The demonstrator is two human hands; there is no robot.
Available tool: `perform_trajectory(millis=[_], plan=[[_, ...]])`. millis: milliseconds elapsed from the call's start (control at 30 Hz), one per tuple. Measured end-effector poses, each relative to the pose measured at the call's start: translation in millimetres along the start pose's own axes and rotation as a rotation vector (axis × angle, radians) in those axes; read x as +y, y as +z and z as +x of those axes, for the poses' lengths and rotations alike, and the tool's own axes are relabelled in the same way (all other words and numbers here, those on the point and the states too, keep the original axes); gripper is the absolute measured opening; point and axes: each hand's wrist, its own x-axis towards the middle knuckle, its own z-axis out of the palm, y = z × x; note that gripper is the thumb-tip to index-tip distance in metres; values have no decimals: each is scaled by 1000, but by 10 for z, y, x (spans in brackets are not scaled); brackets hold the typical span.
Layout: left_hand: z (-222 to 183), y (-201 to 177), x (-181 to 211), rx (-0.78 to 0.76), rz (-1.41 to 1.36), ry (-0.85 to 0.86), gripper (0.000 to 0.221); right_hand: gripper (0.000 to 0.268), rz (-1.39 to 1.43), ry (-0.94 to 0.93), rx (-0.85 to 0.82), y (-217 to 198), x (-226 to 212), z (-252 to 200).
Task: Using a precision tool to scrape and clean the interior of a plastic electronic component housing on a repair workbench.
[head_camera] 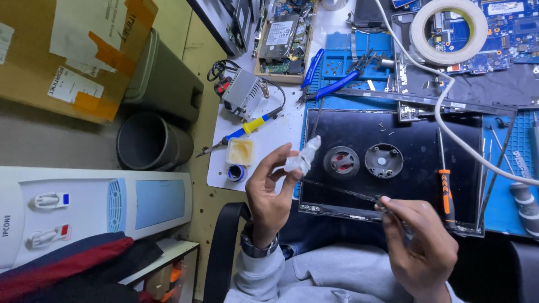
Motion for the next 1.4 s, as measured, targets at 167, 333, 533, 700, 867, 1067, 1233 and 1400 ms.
perform_trajectory(millis=[167, 333, 533, 700, 867, 1067, 1233, 1400], plan=[[-184, 66, -71, -170, -389, -129, 40, 23, 94, -47, -32, 109, -39, 33], [-217, 169, -69, -272, -596, -147, 25, 26, 104, -55, -91, 161, -20, 87], [-227, 226, -38, -339, -668, -148, 25, 20, 86, -17, -81, 231, 13, 73], [-239, 231, -35, -271, -507, -117, 31, 24, 143, -5, -168, 246, 18, 40], [-233, 240, 0, -273, -429, -88, 41, 19, 178, -51, -205, 241, -54, 88], [-298, 256, -56, -167, -390, 0, 42, 21, 137, 9, -230, 217, 5, 45], [-317, 301, 2, -145, -416, 37, 41, 25, 160, -51, -334, 198, 28, 66], [-391, 333, 6, -130, -489, -15, 47, 9, 48, -131, -250, 193, 36, 29]])
